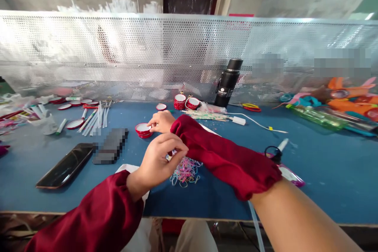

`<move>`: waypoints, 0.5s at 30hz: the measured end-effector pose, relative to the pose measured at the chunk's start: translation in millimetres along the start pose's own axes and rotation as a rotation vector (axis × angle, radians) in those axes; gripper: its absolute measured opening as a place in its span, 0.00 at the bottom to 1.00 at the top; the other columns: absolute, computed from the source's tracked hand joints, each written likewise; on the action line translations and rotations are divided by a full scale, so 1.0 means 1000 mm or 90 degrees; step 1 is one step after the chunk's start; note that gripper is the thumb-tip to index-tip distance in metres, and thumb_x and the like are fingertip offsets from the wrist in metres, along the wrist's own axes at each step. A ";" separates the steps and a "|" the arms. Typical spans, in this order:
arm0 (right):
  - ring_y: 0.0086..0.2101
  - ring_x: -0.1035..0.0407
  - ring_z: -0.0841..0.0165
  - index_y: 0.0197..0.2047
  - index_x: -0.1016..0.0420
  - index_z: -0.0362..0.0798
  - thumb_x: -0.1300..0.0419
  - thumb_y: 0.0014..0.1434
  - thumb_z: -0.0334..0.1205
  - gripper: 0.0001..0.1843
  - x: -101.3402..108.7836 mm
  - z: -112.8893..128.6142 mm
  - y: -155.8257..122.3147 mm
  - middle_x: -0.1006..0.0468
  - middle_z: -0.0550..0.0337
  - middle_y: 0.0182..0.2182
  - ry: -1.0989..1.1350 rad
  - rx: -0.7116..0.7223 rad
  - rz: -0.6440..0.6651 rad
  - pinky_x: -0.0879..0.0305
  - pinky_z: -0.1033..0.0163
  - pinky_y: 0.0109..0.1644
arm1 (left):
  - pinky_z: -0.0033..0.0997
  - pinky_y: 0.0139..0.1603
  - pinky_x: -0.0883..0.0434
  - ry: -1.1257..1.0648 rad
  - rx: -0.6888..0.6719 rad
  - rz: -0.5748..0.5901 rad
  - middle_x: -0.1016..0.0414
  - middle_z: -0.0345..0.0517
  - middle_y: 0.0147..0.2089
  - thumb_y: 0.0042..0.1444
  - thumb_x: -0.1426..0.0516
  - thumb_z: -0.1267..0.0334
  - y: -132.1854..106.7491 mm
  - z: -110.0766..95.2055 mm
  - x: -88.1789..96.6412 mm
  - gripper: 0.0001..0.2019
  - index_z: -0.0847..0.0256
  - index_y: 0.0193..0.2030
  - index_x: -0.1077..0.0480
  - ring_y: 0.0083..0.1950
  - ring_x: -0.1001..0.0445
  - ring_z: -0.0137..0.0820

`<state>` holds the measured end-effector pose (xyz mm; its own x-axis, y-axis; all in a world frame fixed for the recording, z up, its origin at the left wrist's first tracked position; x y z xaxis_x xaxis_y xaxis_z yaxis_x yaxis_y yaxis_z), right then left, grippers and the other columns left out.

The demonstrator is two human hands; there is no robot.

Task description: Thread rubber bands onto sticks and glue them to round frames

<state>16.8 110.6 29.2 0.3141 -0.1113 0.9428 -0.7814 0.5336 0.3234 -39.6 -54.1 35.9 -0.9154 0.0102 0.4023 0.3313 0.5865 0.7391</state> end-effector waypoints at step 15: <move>0.48 0.27 0.60 0.39 0.24 0.50 0.41 0.63 0.38 0.05 0.099 0.036 -0.102 0.19 0.54 0.45 0.022 -0.086 -0.260 0.33 0.50 0.56 | 0.36 0.41 0.25 -0.395 0.421 -0.060 0.25 0.52 0.47 0.61 0.45 0.40 -0.004 0.026 -0.015 0.23 0.58 0.50 0.30 0.43 0.24 0.36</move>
<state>108.6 14.6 92.7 0.6023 -0.3096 0.7357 -0.5119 0.5573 0.6537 -33.6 -35.2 12.6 -0.9539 0.2609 -0.1483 0.2260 0.9497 0.2170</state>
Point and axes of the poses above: each hand's wrist, its own y-axis towards the middle knuckle, its own x-axis out of the back of the hand, z = x × y, the point moved 2 cm from there along y, towards the middle knuckle
